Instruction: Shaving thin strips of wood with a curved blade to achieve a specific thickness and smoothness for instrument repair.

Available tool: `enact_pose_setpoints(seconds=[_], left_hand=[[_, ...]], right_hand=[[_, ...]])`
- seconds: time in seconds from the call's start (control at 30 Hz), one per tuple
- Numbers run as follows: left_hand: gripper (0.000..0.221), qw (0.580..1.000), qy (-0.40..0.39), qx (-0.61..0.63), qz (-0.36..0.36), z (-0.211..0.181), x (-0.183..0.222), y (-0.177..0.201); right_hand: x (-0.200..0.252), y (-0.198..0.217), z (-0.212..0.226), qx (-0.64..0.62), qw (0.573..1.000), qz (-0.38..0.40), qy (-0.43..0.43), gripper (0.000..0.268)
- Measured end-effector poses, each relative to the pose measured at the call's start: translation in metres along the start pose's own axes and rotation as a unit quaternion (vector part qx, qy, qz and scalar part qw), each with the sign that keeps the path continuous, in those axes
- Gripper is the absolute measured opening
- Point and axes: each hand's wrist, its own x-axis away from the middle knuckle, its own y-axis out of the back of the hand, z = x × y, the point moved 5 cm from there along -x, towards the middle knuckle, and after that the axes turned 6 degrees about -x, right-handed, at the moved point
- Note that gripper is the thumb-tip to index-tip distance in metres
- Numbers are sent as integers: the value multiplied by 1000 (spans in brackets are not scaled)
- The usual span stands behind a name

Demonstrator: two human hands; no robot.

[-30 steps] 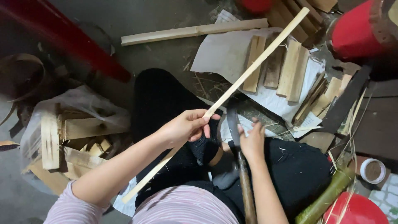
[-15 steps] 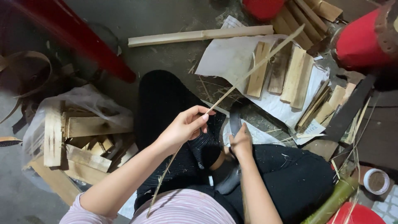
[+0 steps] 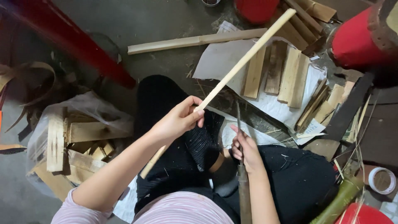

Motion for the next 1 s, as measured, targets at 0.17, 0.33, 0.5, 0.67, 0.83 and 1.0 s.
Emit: enact_pose_setpoints(seconds=[0.17, 0.33, 0.5, 0.67, 0.83, 1.0], left_hand=[[24, 952, -66, -290, -75, -9, 5, -3], [18, 961, -60, -263, -55, -18, 7, -11], [19, 956, -39, -284, -57, -13, 4, -16], [33, 967, 13, -252, -48, 1, 5, -12], [34, 969, 14, -244, -44, -4, 7, -11], [38, 974, 78, -211, -20, 3, 3, -13]], right_hand=[[43, -17, 33, -387, 883, 266, -17, 61], [105, -36, 92, -451, 847, 279, 37, 82], [112, -40, 104, -334, 893, 267, 139, 98], [111, -26, 100, -430, 848, 297, 91, 96], [122, -41, 111, -444, 859, 252, 27, 88], [153, -59, 124, -276, 947, 137, 87, 98]])
